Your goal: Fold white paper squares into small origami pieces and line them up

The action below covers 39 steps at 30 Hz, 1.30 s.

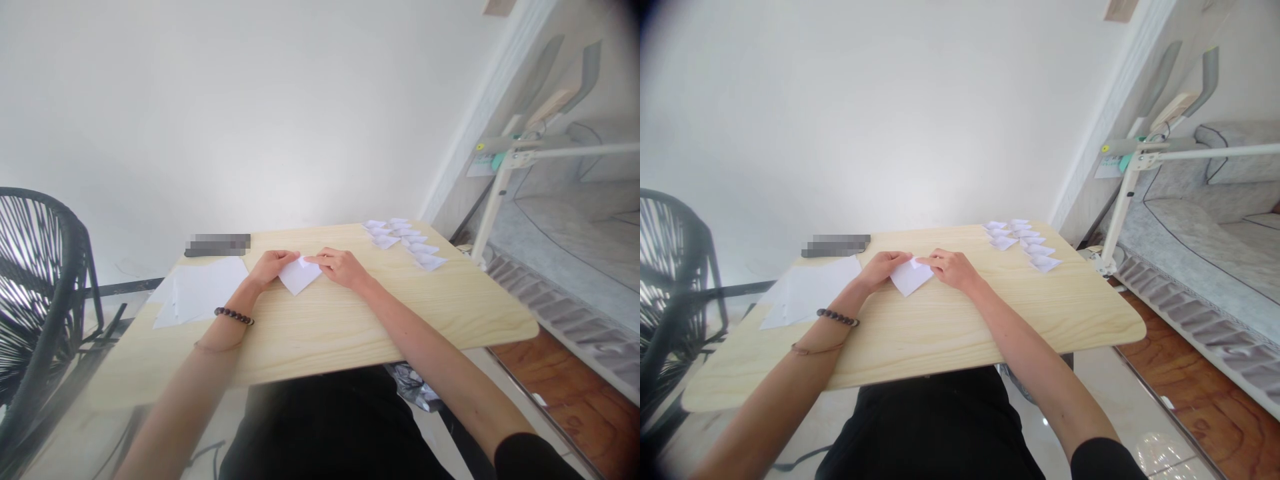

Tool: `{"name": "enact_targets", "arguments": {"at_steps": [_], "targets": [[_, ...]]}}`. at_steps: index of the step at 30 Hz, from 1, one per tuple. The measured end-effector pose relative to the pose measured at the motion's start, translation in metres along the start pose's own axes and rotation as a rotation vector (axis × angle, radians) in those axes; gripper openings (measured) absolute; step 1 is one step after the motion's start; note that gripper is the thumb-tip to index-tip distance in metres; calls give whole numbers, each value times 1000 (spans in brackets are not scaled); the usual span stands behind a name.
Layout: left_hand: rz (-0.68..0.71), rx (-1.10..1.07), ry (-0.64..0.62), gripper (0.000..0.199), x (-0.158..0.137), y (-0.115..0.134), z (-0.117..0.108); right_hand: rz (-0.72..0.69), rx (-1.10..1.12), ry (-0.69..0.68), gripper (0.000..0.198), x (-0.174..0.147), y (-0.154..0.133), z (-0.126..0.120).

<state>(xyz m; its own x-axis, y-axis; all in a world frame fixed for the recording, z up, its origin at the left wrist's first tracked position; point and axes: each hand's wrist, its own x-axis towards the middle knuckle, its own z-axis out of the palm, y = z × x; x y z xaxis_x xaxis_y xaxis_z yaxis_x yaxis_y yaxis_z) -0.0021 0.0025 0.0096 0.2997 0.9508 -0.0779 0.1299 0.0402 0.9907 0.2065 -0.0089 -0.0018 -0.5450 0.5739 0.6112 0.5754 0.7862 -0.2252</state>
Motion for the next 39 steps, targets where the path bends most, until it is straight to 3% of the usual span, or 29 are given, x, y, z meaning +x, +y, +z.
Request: {"name": "enact_targets", "arguments": {"at_steps": [4, 11, 20, 39], "targets": [[-3, 9, 11, 40, 1, 0, 2, 63, 123, 7, 33, 1, -7, -4], [11, 66, 37, 40, -2, 2, 6, 328, 288, 12, 30, 4, -12, 2], [6, 115, 34, 39, -5, 6, 10, 378, 376, -58, 30, 4, -10, 6], [24, 168, 26, 39, -7, 6, 11, 382, 429, -59, 23, 5, -10, 5]]}}
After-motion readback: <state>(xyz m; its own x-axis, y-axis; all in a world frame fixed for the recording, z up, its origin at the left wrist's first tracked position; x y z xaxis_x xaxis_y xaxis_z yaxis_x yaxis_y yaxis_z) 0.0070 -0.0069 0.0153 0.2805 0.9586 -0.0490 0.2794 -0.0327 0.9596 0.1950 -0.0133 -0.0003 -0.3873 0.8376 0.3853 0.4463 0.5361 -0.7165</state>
